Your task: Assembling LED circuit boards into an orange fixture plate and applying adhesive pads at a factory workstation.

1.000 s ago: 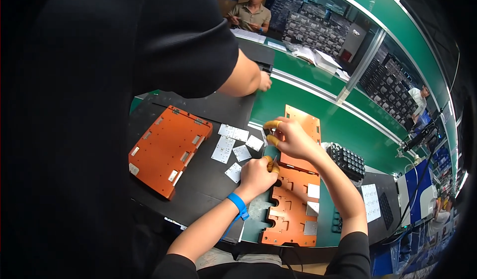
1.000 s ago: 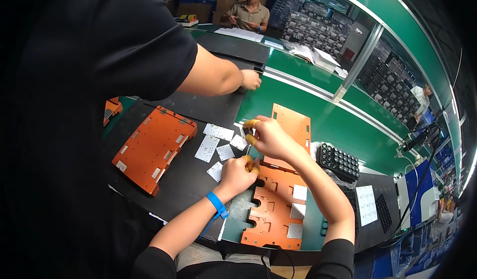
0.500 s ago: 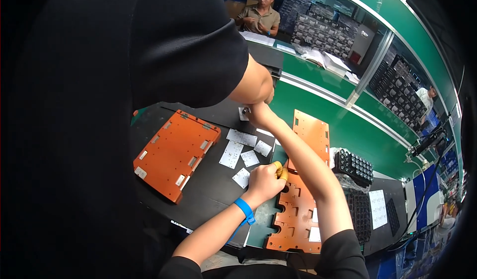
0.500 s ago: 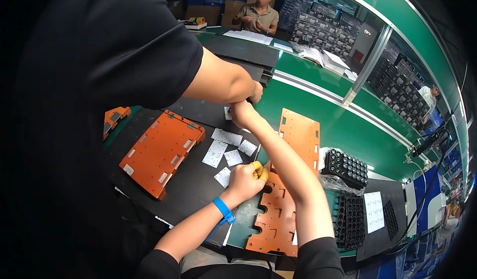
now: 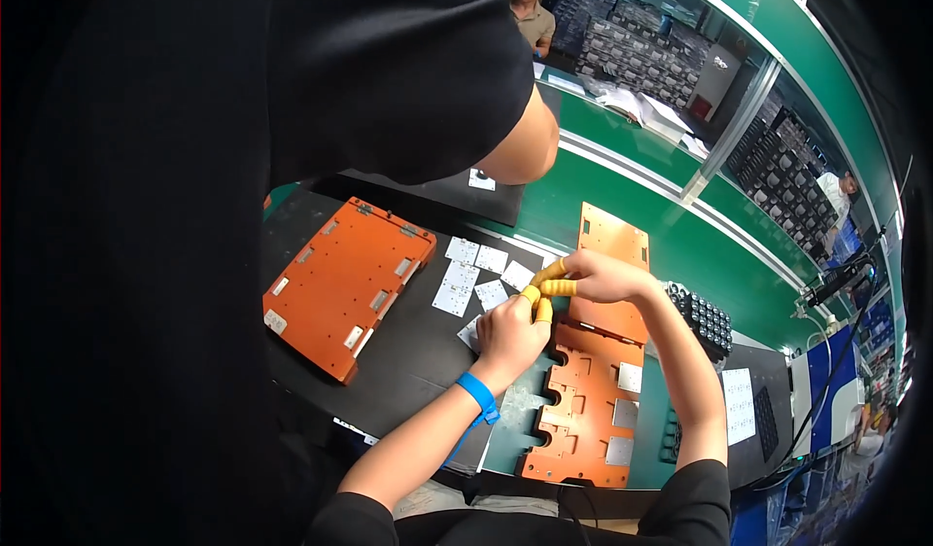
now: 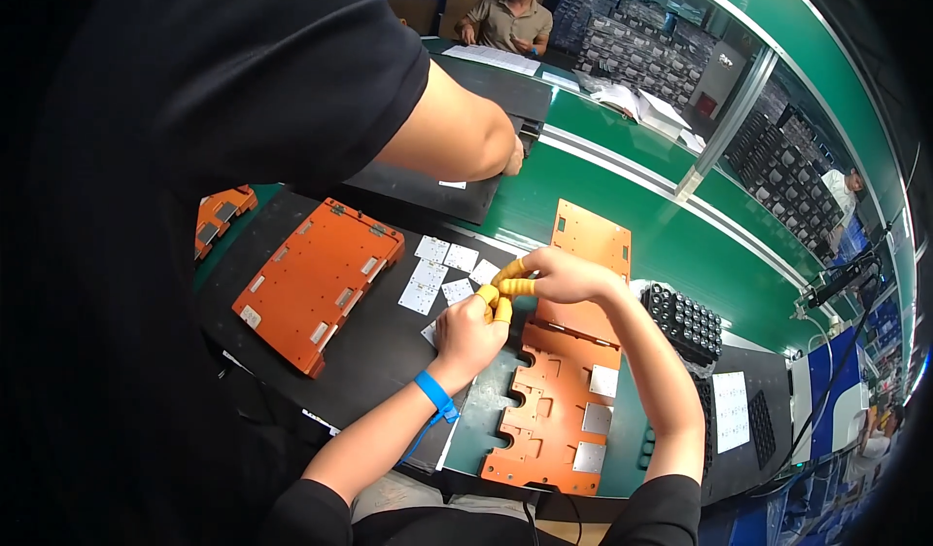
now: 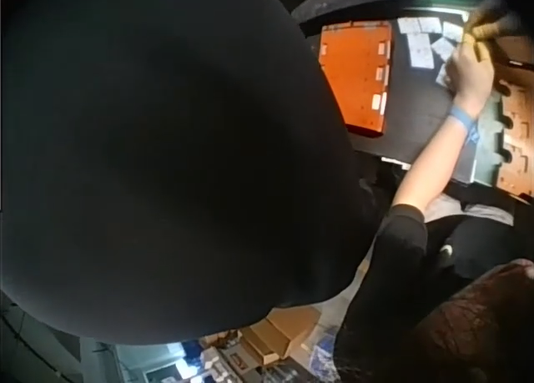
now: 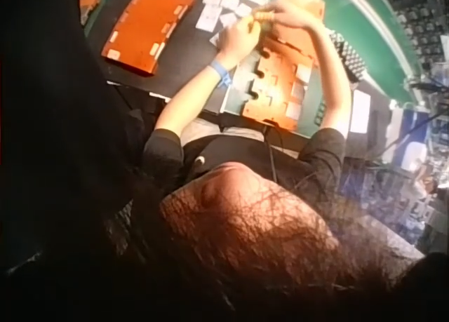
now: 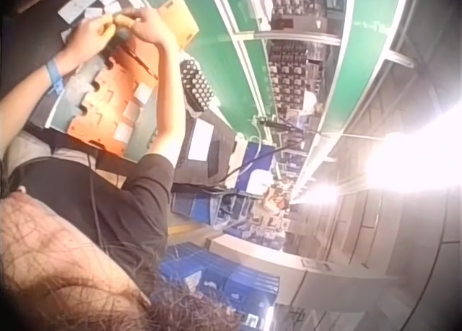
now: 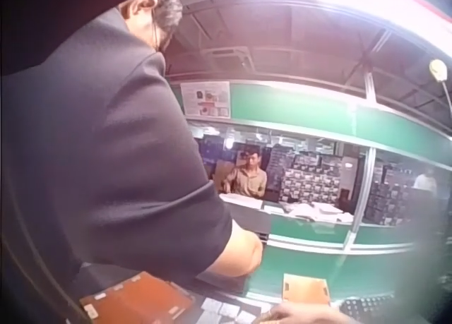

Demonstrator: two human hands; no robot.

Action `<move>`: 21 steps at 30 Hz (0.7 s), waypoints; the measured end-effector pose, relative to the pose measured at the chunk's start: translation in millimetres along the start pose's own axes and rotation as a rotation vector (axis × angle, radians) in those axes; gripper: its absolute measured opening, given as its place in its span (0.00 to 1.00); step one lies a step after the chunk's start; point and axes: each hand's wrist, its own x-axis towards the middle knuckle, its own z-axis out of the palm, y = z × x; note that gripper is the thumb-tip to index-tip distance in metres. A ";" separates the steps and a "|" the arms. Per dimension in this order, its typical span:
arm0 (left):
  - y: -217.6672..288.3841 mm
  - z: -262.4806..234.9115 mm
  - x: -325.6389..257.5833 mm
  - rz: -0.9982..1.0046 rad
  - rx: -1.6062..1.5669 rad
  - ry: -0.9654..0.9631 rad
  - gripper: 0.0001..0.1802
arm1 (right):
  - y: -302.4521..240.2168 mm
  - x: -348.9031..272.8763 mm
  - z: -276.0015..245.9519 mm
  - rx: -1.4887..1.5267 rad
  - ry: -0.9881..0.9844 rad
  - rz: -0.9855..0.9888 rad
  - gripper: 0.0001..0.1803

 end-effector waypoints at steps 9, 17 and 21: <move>-8.3 4.7 0.7 -0.122 -0.021 -0.095 0.09 | -28.6 7.0 13.8 -0.312 0.673 -0.328 0.11; -30.3 18.8 -9.0 0.042 -0.005 -0.067 0.23 | -91.2 71.9 80.4 0.581 0.601 0.299 0.32; -19.1 21.8 -3.2 0.028 0.063 -0.177 0.21 | -138.6 47.4 46.7 0.451 0.513 0.436 0.23</move>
